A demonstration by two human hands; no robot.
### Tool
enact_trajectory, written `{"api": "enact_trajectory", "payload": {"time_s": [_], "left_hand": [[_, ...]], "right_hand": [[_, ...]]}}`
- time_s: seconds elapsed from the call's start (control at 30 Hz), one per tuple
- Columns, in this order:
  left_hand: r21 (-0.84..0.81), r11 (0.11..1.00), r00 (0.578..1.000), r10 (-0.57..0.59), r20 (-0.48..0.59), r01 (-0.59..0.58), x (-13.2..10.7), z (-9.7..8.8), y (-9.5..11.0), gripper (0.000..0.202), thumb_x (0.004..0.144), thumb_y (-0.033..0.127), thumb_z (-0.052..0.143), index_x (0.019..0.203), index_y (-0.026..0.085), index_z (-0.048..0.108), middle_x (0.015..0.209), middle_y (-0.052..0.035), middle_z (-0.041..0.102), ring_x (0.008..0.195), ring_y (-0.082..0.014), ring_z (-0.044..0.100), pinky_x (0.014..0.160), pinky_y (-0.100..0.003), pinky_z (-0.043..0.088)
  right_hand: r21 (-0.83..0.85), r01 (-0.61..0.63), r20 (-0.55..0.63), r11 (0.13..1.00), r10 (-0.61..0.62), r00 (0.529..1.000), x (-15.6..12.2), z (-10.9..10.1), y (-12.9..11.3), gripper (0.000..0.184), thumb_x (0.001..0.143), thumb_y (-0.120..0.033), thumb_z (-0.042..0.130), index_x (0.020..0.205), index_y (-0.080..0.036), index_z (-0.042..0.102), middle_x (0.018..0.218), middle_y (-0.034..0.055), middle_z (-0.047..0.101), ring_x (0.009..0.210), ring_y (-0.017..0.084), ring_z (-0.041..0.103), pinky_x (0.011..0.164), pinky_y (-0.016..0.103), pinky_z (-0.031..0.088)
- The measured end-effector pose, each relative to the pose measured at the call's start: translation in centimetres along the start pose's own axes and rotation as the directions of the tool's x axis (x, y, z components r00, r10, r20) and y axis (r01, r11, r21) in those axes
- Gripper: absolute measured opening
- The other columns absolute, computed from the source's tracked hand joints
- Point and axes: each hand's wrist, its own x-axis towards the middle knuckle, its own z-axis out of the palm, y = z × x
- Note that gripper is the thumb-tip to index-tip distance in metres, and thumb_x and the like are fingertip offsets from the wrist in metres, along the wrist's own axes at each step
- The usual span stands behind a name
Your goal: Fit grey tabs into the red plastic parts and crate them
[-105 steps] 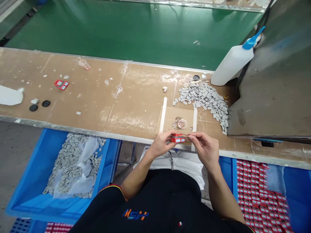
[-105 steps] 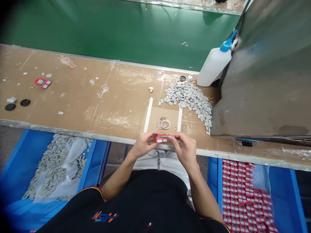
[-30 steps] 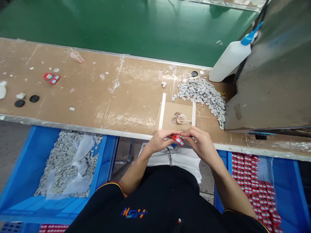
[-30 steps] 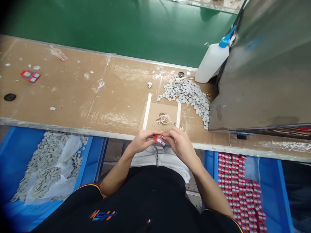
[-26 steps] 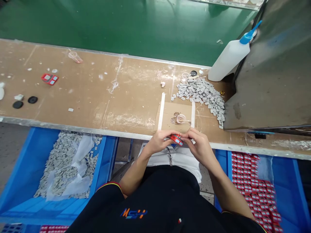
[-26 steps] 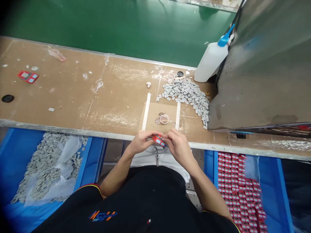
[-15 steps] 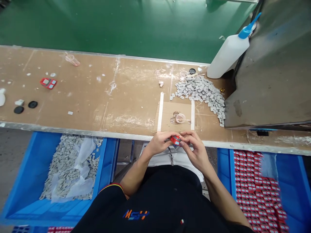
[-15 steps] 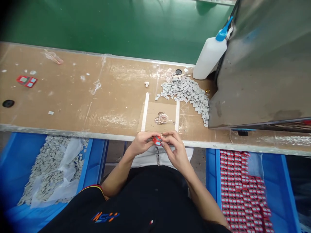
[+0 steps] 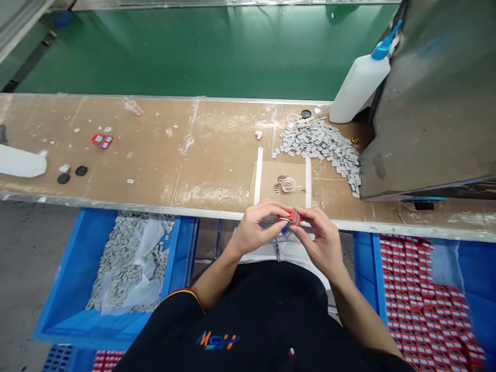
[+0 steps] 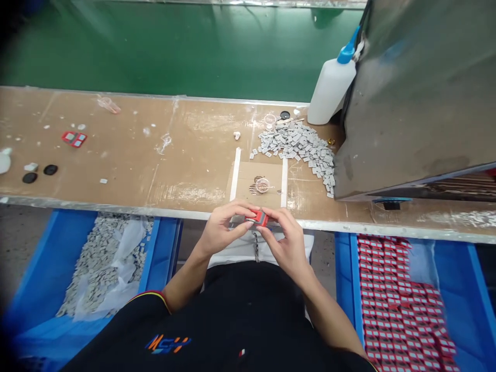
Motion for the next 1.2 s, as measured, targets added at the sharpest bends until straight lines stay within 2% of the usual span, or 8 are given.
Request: {"api": "enact_trajectory", "payload": {"time_s": [0.2,0.43,0.57,0.67,0.77,0.87,0.97,1.2], "left_hand": [[-0.063,0.997,0.998,-0.049,-0.039,0.047,0.1,0.1,0.2,0.007,0.085,0.015,0.071,0.089,0.018,0.075,0.104,-0.0094,0.078,0.098,-0.02,0.074,0.09,-0.036,0.06],[-0.084,0.996,0.998,-0.006,-0.062,0.001,-0.4,-0.1,0.4,0.007,0.084,0.012,0.072,0.086,0.018,0.075,0.101,-0.007,0.079,0.097,-0.0189,0.075,0.089,-0.034,0.061],[-0.071,0.998,1.0,0.001,-0.027,-0.003,-0.4,-0.1,0.4,0.008,0.087,0.014,0.071,0.09,0.019,0.076,0.105,-0.0076,0.079,0.102,-0.0194,0.075,0.094,-0.034,0.06],[-0.094,0.996,0.999,-0.006,-0.032,0.003,-0.4,0.3,-0.1,0.022,0.089,0.019,0.072,0.111,0.02,0.073,0.118,-0.0103,0.076,0.111,-0.0219,0.072,0.098,-0.035,0.059],[-0.055,0.998,0.997,-0.04,-0.059,0.037,-0.5,0.7,-0.5,0.036,0.089,0.025,0.074,0.123,0.018,0.067,0.117,-0.0116,0.076,0.103,-0.0209,0.074,0.091,-0.031,0.061],[0.094,0.995,0.998,0.049,-0.026,-0.046,-0.4,0.6,-0.5,0.033,0.089,0.028,0.075,0.119,0.016,0.069,0.105,-0.0099,0.077,0.09,-0.018,0.074,0.081,-0.028,0.062],[0.192,0.967,0.986,0.16,0.041,-0.165,-0.2,0.1,-0.1,0.032,0.089,0.028,0.075,0.118,0.015,0.069,0.101,-0.0097,0.077,0.085,-0.0162,0.073,0.076,-0.027,0.061],[0.187,0.961,0.977,0.182,0.114,-0.201,0.0,-0.6,0.8,0.028,0.091,0.024,0.072,0.116,0.014,0.069,0.094,-0.0082,0.074,0.081,-0.0148,0.07,0.073,-0.027,0.061]], "right_hand": [[-0.11,0.106,0.033,0.988,-0.103,0.994,0.4,-0.4,-0.5,0.024,0.093,-0.031,0.068,0.117,-0.027,0.067,0.094,0.0056,0.07,0.083,0.022,0.068,0.074,0.036,0.059],[-0.162,0.273,0.059,0.948,-0.267,0.962,0.5,-0.7,-1.1,0.026,0.094,-0.022,0.066,0.12,-0.028,0.065,0.099,0.0072,0.073,0.087,0.023,0.07,0.074,0.035,0.059],[-0.095,0.198,0.05,0.976,-0.194,0.98,0.5,-0.5,-0.3,0.022,0.092,-0.027,0.068,0.114,-0.027,0.067,0.098,0.0076,0.073,0.087,0.023,0.07,0.077,0.038,0.06],[0.105,0.058,-0.037,0.993,-0.054,0.998,0.1,0.4,0.5,0.024,0.094,-0.037,0.067,0.116,-0.026,0.065,0.101,0.0077,0.071,0.091,0.022,0.071,0.08,0.037,0.061],[0.245,-0.006,-0.084,0.97,0.028,0.996,-0.2,1.3,0.7,0.028,0.096,-0.039,0.062,0.122,-0.027,0.06,0.112,0.0094,0.07,0.102,0.022,0.072,0.086,0.038,0.061],[0.105,0.056,-0.115,0.993,-0.044,0.992,-0.1,1.0,0.1,0.018,0.096,-0.033,0.061,0.112,-0.026,0.064,0.116,0.011,0.067,0.112,0.024,0.067,0.092,0.041,0.058],[-0.051,0.138,-0.03,0.989,-0.14,0.99,0.6,-0.1,-0.8,0.006,0.095,-0.025,0.062,0.098,-0.024,0.066,0.104,0.0084,0.069,0.101,0.022,0.069,0.086,0.038,0.058],[-0.081,0.236,0.102,0.968,-0.228,0.968,1.1,-1.3,-1.4,0.01,0.091,-0.014,0.062,0.093,-0.024,0.062,0.096,0.0048,0.068,0.088,0.018,0.068,0.075,0.031,0.054]]}}
